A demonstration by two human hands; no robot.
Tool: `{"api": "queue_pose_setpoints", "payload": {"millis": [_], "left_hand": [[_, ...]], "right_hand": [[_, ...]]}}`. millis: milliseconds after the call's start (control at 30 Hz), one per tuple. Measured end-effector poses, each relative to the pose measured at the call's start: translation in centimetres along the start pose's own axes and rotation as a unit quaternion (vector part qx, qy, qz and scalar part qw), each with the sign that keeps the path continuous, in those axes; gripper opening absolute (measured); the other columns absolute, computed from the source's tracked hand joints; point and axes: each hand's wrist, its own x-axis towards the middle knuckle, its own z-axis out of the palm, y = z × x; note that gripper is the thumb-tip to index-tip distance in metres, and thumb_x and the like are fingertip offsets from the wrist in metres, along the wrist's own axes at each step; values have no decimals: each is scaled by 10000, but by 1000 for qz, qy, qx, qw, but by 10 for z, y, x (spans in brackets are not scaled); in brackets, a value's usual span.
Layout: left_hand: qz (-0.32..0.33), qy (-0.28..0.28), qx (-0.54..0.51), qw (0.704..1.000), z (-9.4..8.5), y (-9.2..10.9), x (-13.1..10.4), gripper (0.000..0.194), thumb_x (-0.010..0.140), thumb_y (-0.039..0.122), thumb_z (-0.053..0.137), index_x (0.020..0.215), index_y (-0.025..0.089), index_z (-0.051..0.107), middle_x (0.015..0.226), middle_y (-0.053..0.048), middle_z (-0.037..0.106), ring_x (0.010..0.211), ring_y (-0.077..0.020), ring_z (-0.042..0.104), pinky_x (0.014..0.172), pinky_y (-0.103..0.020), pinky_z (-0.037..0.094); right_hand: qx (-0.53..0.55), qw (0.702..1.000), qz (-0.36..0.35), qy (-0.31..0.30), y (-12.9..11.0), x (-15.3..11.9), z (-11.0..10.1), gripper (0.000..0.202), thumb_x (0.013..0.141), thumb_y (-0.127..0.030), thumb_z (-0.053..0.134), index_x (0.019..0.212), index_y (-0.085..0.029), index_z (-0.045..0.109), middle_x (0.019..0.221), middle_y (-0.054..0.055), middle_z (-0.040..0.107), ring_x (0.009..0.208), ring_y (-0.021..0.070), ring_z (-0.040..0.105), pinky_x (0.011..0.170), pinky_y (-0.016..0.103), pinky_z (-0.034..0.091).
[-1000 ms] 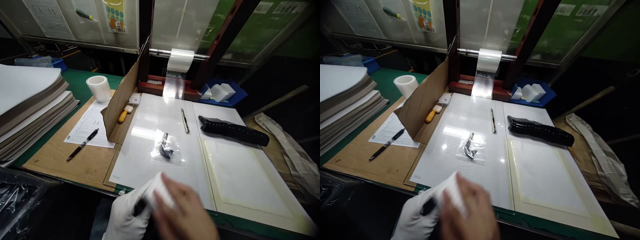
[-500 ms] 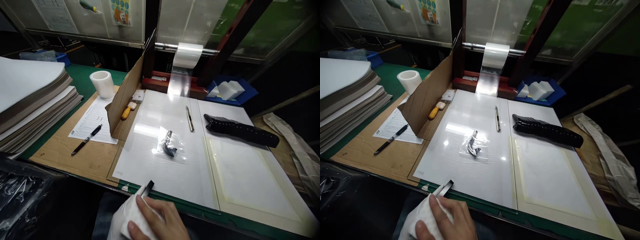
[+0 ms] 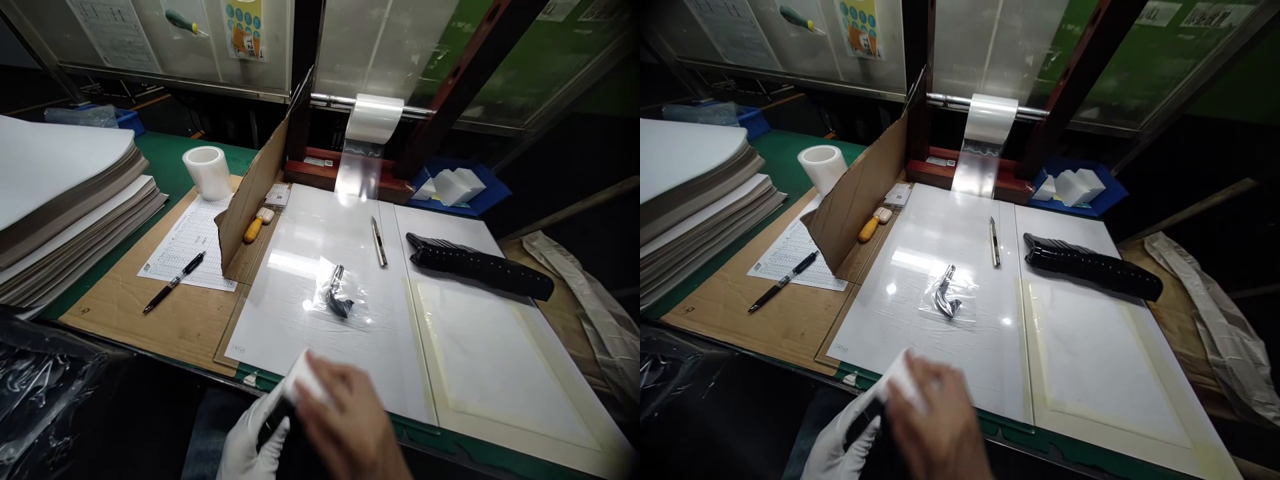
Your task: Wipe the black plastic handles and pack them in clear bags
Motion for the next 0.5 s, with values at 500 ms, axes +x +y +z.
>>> {"api": "queue_pose_setpoints", "payload": {"millis": [500], "left_hand": [[-61, -62, -26, 996, -3, 15, 9, 441, 913, 526, 629, 1244, 249, 722, 870, -42, 794, 794, -178, 755, 777, -208, 606]], "right_hand": [[-29, 996, 88, -3, 13, -1, -4, 304, 969, -149, 546, 1246, -212, 657, 1390, 148, 600, 1165, 302, 592, 821, 471, 600]]}}
